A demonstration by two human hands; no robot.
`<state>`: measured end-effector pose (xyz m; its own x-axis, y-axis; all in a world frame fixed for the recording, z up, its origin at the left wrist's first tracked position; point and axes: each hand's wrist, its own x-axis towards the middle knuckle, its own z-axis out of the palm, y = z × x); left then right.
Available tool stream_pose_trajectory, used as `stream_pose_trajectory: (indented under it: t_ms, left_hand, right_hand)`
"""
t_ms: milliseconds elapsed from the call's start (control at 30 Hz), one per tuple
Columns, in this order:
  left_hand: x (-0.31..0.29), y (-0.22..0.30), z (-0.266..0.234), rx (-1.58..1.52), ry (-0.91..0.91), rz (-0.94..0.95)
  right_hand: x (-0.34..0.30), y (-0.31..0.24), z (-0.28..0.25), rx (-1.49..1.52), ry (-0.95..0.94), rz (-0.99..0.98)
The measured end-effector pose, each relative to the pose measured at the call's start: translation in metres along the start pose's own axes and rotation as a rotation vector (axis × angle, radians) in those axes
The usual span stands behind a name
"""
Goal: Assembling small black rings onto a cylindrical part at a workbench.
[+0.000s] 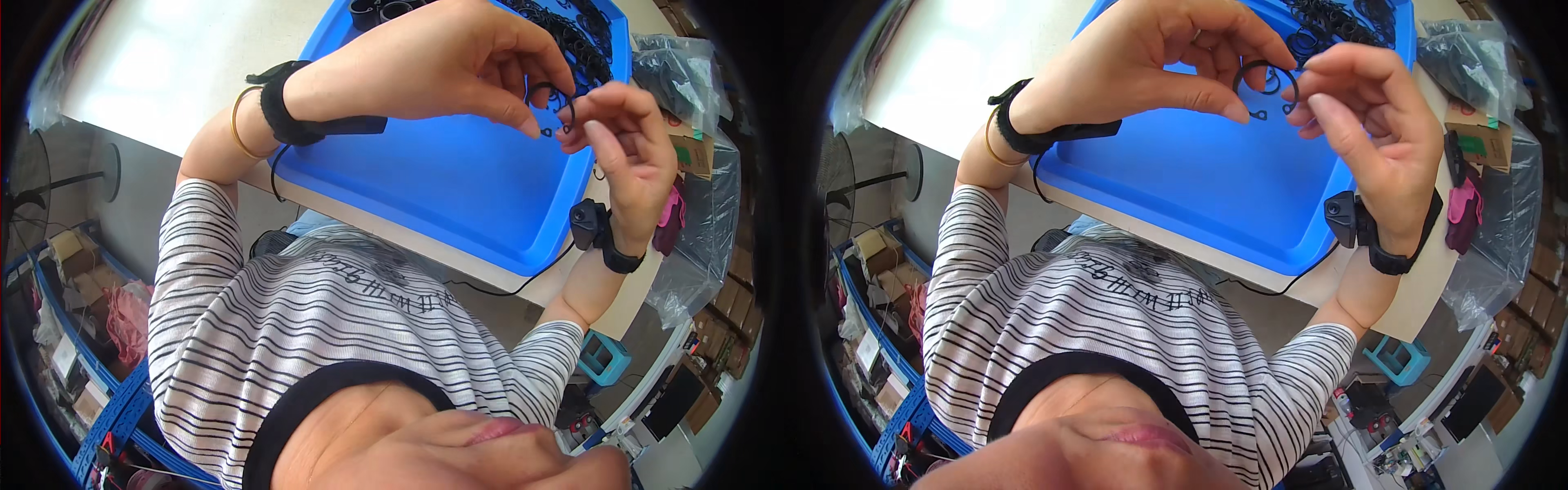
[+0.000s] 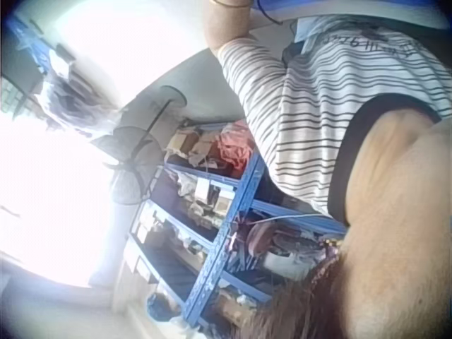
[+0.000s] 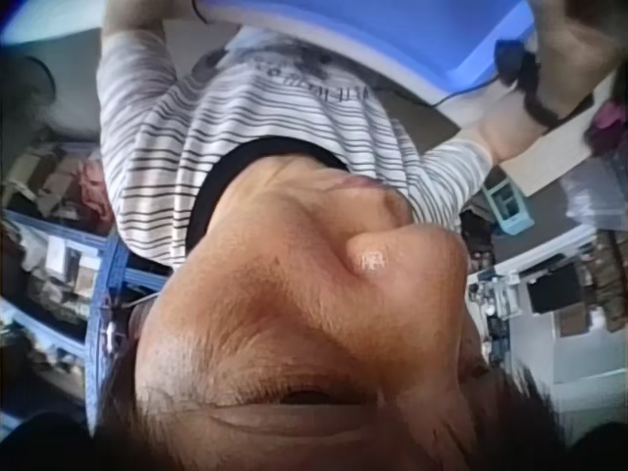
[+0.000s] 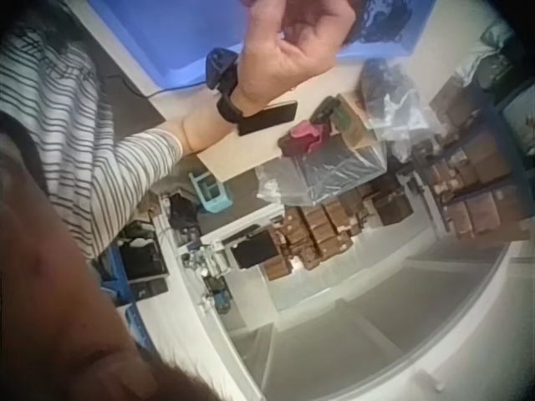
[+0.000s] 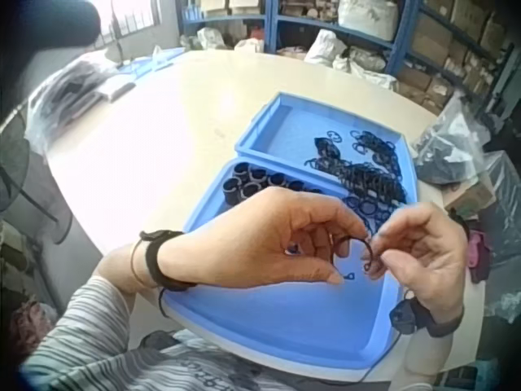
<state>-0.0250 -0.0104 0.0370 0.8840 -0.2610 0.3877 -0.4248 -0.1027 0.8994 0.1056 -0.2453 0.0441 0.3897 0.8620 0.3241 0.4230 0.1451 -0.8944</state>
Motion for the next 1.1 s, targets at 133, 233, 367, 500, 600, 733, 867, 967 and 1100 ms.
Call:
stream_pose_trajectory:
  t_ms: [133,233,367,500,600,733,867,967,1100]
  left_hand:
    - [0.002,0.004,0.001,0.203,0.044,0.017]
    - [0.007,0.003,0.004,0.436,0.047,0.02]
    - [0.008,-0.016,0.002,0.532,0.091,0.349]
    - [0.012,-0.013,-0.003,0.478,0.087,0.268]
    - [0.011,-0.003,-0.02,0.578,0.175,0.251]
    - [0.012,-0.009,-0.037,0.585,0.217,0.284]
    - [0.012,-0.015,-0.042,0.622,0.167,0.232]
    - [0.012,-0.015,-0.042,0.622,0.15,0.212]
    - [0.011,-0.016,-0.041,0.68,0.152,0.21]
  right_hand:
    - [0.002,0.004,0.005,0.111,0.03,0.158]
    - [0.003,0.008,0.008,0.176,0.055,0.149]
    - [0.004,0.016,0.007,0.21,0.069,0.144]
    - [0.008,0.02,0.0,0.17,0.034,0.098]
    - [0.016,0.029,-0.029,-0.033,0.034,0.128]
    - [0.018,0.065,-0.075,-0.539,0.058,0.278]
    - [0.009,0.088,-0.069,-1.002,-0.098,0.377]
    - [0.011,0.089,-0.059,-1.131,-0.162,0.388]
    - [0.011,0.093,-0.051,-1.207,-0.188,0.426]
